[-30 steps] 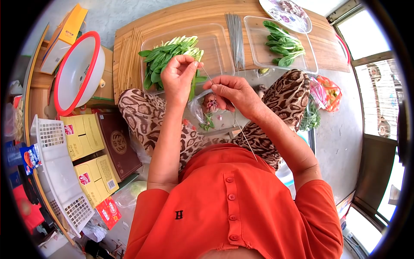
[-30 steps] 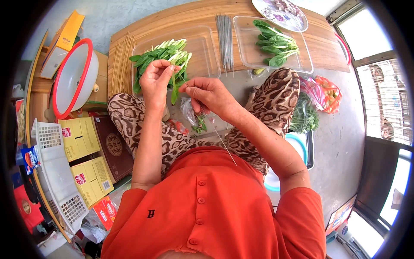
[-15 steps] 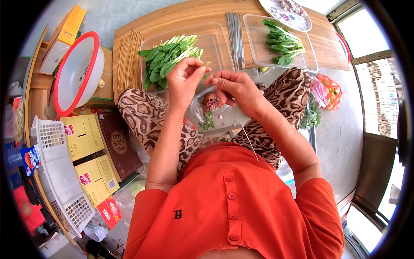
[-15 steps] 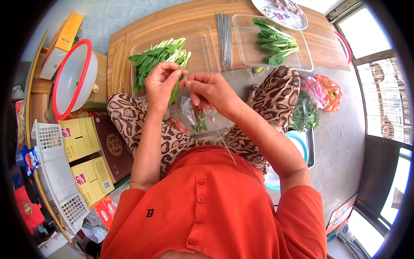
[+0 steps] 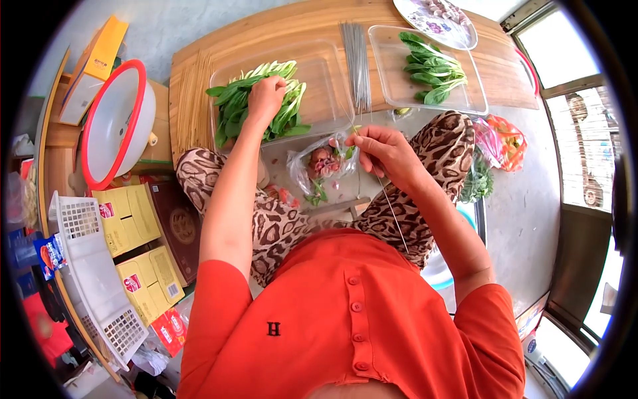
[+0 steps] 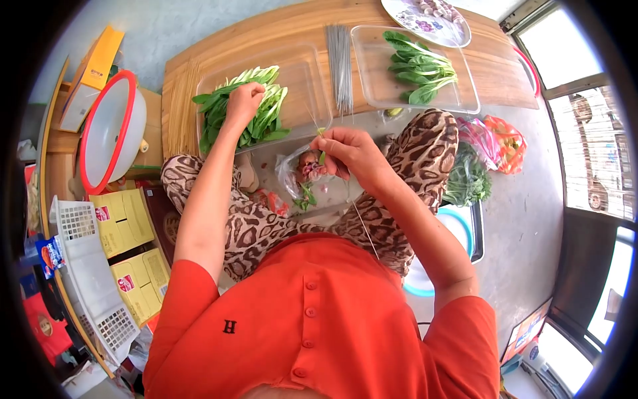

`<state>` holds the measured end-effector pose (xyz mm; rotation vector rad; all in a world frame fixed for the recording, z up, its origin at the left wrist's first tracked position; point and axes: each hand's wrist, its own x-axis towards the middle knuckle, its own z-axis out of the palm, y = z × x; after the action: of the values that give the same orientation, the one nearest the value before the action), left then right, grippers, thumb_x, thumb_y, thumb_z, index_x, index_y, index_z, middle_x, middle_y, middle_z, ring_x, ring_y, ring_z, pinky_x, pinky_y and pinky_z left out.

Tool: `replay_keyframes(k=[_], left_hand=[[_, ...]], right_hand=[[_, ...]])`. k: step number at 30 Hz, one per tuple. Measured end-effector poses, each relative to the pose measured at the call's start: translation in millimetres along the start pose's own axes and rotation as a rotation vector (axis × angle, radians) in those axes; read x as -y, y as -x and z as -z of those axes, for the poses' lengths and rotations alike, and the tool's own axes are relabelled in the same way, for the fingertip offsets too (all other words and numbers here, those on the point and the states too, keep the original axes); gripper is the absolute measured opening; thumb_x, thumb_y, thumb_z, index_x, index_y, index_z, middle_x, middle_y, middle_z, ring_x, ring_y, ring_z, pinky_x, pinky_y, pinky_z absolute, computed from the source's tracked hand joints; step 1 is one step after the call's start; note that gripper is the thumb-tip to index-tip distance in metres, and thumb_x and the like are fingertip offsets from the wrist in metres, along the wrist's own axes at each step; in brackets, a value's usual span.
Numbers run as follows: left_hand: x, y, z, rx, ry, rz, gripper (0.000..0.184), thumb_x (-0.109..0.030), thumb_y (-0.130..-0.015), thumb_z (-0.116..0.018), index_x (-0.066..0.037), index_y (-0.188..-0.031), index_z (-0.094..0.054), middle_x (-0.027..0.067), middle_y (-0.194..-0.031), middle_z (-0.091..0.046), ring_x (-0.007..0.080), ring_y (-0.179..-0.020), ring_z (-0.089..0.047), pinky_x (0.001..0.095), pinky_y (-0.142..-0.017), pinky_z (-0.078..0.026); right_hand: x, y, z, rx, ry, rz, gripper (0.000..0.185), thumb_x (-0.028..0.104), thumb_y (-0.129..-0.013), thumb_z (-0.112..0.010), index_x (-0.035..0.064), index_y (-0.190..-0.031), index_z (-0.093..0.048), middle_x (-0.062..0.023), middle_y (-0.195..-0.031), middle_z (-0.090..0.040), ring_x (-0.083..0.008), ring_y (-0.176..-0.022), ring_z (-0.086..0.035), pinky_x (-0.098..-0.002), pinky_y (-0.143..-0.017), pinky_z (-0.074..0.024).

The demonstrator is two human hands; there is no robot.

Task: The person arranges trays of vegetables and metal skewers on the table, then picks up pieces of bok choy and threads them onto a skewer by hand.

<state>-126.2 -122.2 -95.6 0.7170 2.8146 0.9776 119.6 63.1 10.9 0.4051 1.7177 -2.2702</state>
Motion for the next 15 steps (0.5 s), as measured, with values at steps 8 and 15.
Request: replay_keyframes(k=[8, 15], left_hand=[[9, -3, -39, -0.115, -0.416, -0.058, 0.005, -0.007, -0.079, -0.059, -0.005, -0.081, -0.063, 0.0156, -0.089, -0.060, 0.0372, -0.085, -0.062, 0.0479, -0.070, -0.050], [10, 4, -33, -0.105, -0.391, -0.109, 0.006, -0.006, -0.076, -0.062, -0.007, -0.081, -0.062, 0.0142, -0.090, -0.062, 0.0334, -0.092, -0.060, 0.0448, -0.076, -0.048]], right_hand=[[-9, 9, 12, -0.035, -0.018, -0.030, 0.023, 0.022, -0.098, -0.050, 0.0021, -0.100, -0.063, 0.0029, -0.057, -0.051, -0.0028, -0.044, -0.039, -0.0171, -0.042, -0.0281], [-9, -3, 6, -0.018, 0.013, -0.022, 0.023, 0.021, -0.098, -0.049, 0.0023, -0.100, -0.063, 0.0029, -0.057, -0.051, -0.0032, -0.045, -0.039, -0.0177, -0.043, -0.0292]])
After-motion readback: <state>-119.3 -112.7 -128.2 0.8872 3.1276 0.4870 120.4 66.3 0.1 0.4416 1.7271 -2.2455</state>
